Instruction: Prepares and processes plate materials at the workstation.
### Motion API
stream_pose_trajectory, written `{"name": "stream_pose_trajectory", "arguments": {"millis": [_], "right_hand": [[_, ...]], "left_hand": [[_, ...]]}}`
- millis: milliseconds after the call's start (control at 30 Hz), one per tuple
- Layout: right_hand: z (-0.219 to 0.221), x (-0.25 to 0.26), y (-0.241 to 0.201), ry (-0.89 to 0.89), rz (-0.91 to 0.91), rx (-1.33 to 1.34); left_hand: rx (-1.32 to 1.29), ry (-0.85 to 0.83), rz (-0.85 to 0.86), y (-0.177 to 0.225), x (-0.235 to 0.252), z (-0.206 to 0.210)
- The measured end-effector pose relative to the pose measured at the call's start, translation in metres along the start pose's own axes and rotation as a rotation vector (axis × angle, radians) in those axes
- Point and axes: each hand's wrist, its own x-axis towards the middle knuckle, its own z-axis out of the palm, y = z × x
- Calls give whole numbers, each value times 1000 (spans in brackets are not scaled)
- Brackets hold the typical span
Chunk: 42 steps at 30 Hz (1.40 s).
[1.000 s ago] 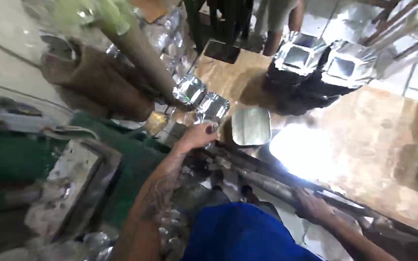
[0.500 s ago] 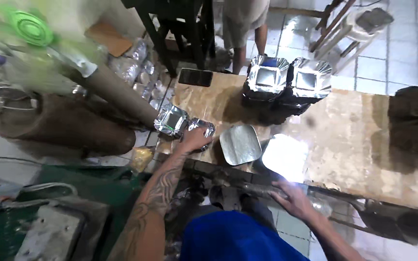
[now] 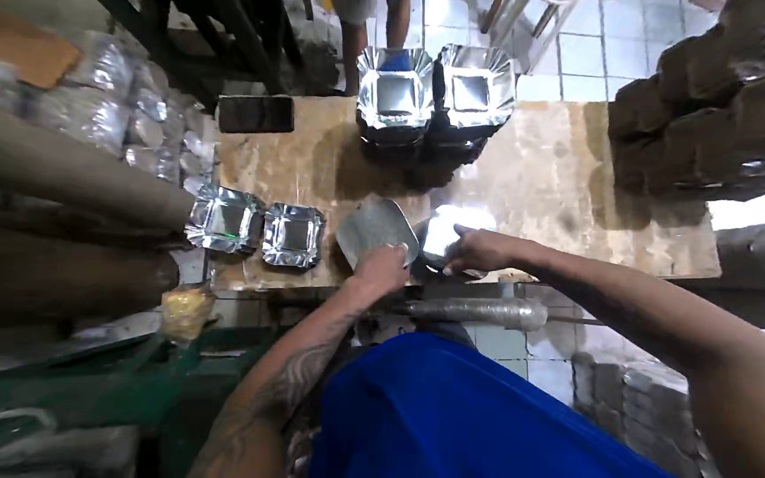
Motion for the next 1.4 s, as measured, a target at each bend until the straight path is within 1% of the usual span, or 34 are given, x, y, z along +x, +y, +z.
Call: {"name": "stream_pose_trajectory", "arguments": {"millis": [67,100,133,200,267,333,400,433,500,533,567,600,633,667,700,733,767,833,900,933,967,1000,1033,1067,1100,1133,1167,1200,1233,1267,1333,1367,1400], "right_hand": [[0,2,8,11,-55,4],[5,3,12,28,-79,-13],[13,3,14,60,-97,-61],[30,0,5,160,-72,-247],[52,-6,-14,250,24,-330],[74,-10,-20,340,56,-329],[93,-9,-7,504,-3,-364],[101,-9,-2,614,-27,-378],[99,-17,-13,833,-34,-285],[92,-25,-29,943,-34,-152],[85,-32,-49,1035,-40,41],[79,-36,-69,1082,-44,330],[75,-34,-91,1091,-41,695],[74,-25,-113,1077,-18,1055],[78,-13,-131,1036,37,1299],[88,0,-143,969,83,1428],[100,13,-151,886,98,1478],[109,21,-165,669,58,1444],[99,11,-170,373,-40,1377],[96,9,-168,275,-108,1395],[99,8,-165,237,-179,1424],[106,9,-161,254,-227,1440],[116,10,-152,311,-239,1400],[129,9,-137,386,-216,1272],[145,3,-115,440,-183,1041],[163,-8,-86,433,-169,754],[181,-23,-58,376,-148,511],[199,-40,-32,295,-107,333],[217,-58,-10,191,-34,214],[235,-75,9,101,46,151],[266,-108,32,-29,227,172],[282,-121,40,-44,299,216],[293,-130,43,-36,363,272]], "left_hand": [[-109,-140,135,-14,19,-12],[-210,-240,223,-25,25,-21],[-298,-348,273,-33,30,-30],[-353,-513,296,-41,39,-49],[-360,-581,312,-43,44,-53],[-362,-564,324,-43,45,-52],[-290,-441,328,-37,38,-50],[-229,-324,330,-33,28,-46],[-138,-25,365,-26,-14,-41],[-183,142,386,-28,-42,-39],[-350,302,399,-34,-69,-34],[-632,418,370,-40,-94,-27],[-966,472,276,-43,-115,-20],[-1270,492,156,-45,-129,-12],[-1491,490,49,-49,-137,0],[-1642,496,-32,-53,-141,18],[-1745,518,-97,-57,-144,36],[-1922,565,-152,-63,-156,66],[-2114,606,-83,-67,-172,86],[-2174,646,-38,-66,-175,96],[-2198,677,8,-62,-172,107],[-2156,689,36,-59,-163,117],[-2038,665,68,-63,-149,131],[-1831,612,81,-70,-132,146],[-1590,555,12,-77,-115,162],[-1395,482,-105,-80,-99,176],[-1256,400,-217,-77,-82,186],[-1161,297,-289,-68,-63,193],[-1077,176,-311,-56,-41,199],[-987,55,-291,-42,-14,207],[-790,-176,-199,-9,41,224],[-742,-287,-166,8,62,225],[-760,-341,-179,22,79,227]]}}
